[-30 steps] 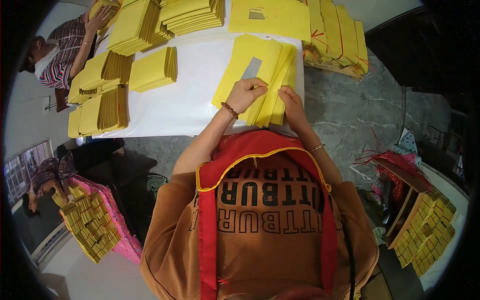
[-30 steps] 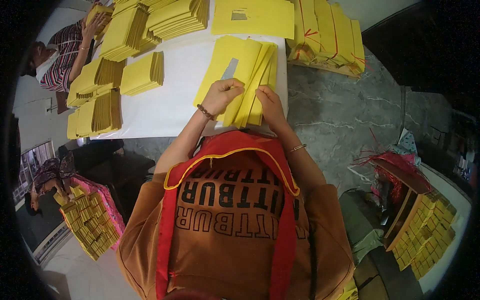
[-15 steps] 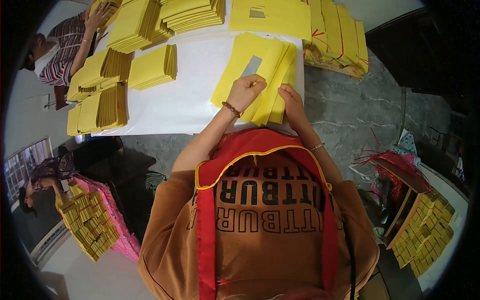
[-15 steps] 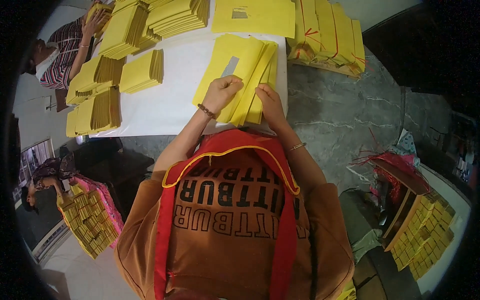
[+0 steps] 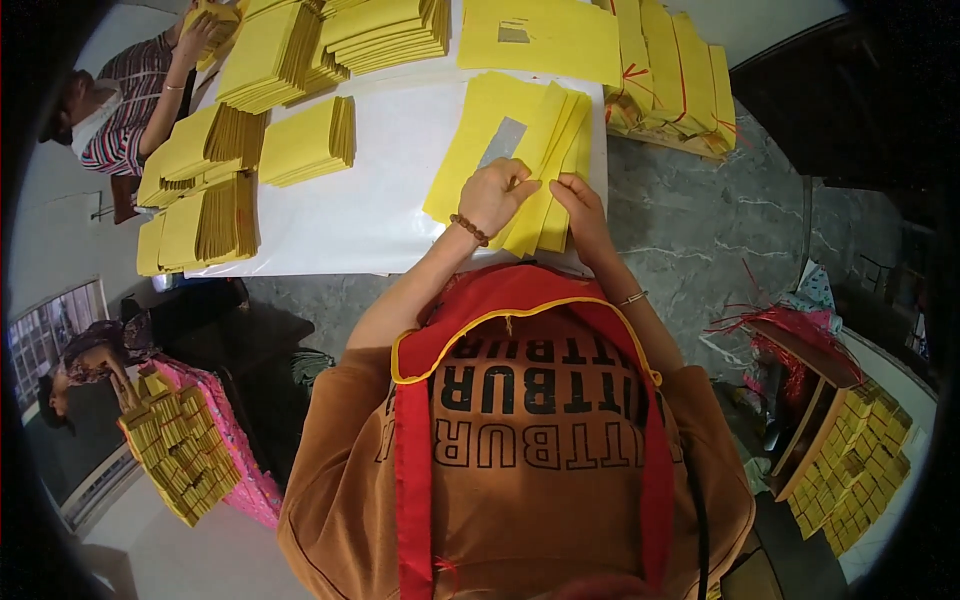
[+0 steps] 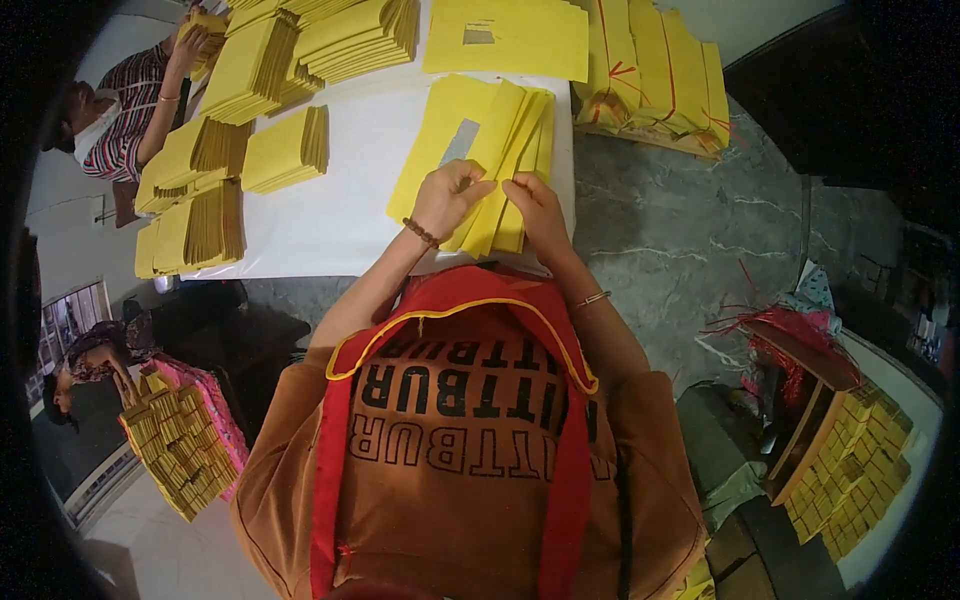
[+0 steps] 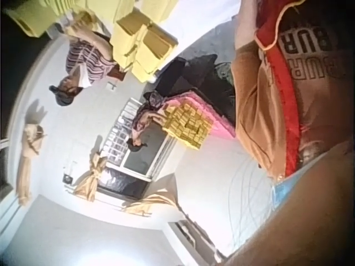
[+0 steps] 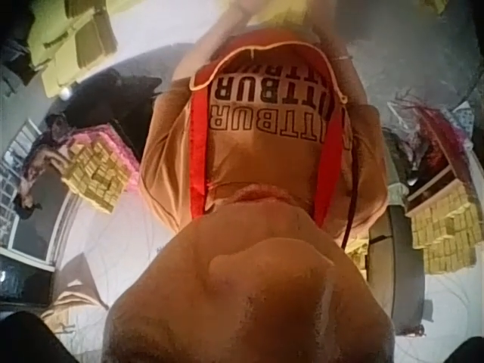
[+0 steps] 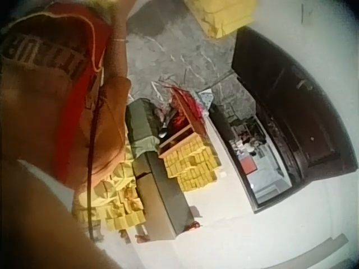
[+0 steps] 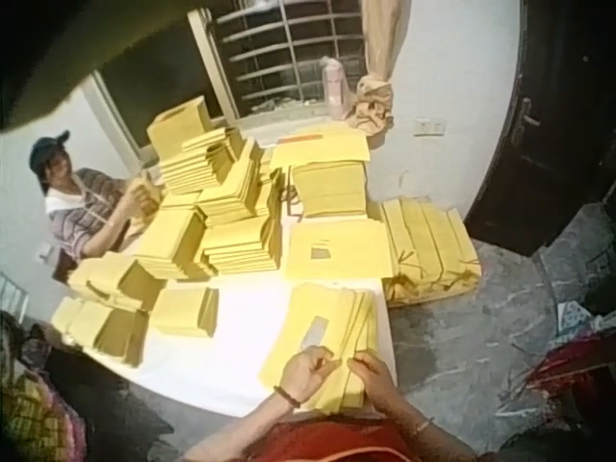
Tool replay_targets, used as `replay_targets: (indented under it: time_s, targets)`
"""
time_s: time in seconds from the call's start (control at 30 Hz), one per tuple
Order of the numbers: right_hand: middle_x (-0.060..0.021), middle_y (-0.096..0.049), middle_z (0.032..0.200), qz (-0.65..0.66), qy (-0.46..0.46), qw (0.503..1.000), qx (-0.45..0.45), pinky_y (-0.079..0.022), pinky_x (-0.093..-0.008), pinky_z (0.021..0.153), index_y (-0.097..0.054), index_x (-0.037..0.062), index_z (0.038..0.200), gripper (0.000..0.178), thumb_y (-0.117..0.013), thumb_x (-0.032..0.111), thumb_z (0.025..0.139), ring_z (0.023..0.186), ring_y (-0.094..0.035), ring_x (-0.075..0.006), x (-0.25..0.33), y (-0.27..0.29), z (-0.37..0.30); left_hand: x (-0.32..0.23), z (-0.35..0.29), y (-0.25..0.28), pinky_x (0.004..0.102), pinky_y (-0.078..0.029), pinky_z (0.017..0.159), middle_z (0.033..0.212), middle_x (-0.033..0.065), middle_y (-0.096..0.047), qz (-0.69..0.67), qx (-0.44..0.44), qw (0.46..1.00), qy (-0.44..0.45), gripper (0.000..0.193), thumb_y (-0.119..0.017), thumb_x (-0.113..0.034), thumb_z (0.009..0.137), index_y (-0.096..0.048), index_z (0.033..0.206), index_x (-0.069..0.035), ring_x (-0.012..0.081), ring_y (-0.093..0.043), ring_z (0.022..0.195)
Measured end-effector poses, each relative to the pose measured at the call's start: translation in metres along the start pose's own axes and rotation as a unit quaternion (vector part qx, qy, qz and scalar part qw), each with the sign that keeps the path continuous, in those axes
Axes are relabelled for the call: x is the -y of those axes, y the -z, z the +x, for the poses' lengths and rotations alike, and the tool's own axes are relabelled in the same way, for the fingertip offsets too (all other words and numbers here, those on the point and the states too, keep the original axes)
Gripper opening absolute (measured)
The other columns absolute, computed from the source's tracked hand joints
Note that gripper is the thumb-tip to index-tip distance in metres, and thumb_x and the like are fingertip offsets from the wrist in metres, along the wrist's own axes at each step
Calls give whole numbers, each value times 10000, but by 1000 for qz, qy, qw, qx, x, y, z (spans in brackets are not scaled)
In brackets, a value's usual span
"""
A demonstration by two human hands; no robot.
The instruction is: Preparing and folding yellow paper packets with metallic foil squares.
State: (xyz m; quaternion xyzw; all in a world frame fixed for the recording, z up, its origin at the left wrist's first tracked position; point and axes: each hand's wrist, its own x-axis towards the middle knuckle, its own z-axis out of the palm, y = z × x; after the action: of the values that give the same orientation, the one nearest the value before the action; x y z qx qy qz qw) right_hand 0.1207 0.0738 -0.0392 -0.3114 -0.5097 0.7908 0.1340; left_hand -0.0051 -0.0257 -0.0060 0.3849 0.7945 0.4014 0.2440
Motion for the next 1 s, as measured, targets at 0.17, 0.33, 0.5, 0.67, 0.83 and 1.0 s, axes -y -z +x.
replay_targets:
  time_s: [0.17,0.33,0.5,0.67,0.83,1.0]
  targets:
    - [-17,-566,833,-15,13,1000,3,-409,-225,693,-554,22,942,159,-515,136,839,765,-513,-79,5,-3,-1,8,-1,-3,362,-412,573,742,141,-559,-43,-13,999,22,232,-617,-255,762,-593,792,-25,283,-537,644]
    - [-20,-574,854,-15,8,1000,10,-412,-223,700,-555,17,951,166,-511,132,839,775,-525,-88,2,0,0,-11,-5,6,340,-429,614,840,151,-590,-16,26,999,30,305,-602,-317,786,-612,889,-30,270,-559,693]
    - [-17,-578,849,8,10,1000,6,-418,-227,695,-556,20,951,159,-503,127,845,772,-530,-84,2,-3,-1,-3,-8,5,345,-449,703,989,179,-578,-89,15,996,-19,343,-579,-211,796,-516,1100,-65,312,-571,823]
    - [-18,-579,848,3,23,1000,19,-423,-226,684,-555,20,953,157,-510,117,838,766,-535,-85,0,-1,0,-1,-11,5,365,-453,743,1121,197,-522,2,-44,993,-108,535,-543,-112,797,-325,1285,-92,358,-567,870]
    - [-25,-581,842,-24,22,999,15,-427,-225,664,-556,17,956,173,-532,116,816,749,-537,-86,-3,0,2,-28,-15,7,369,-430,806,1098,185,-529,-136,62,987,63,568,-550,-135,797,-300,1299,-43,326,-526,968]
    - [-30,-584,821,-12,10,1000,9,-425,-226,654,-563,20,950,176,-537,93,791,724,-532,-94,4,-6,-2,22,1,30,349,-447,767,1054,175,-550,-45,-89,995,-23,471,-573,-203,796,-434,1210,-27,272,-553,895]
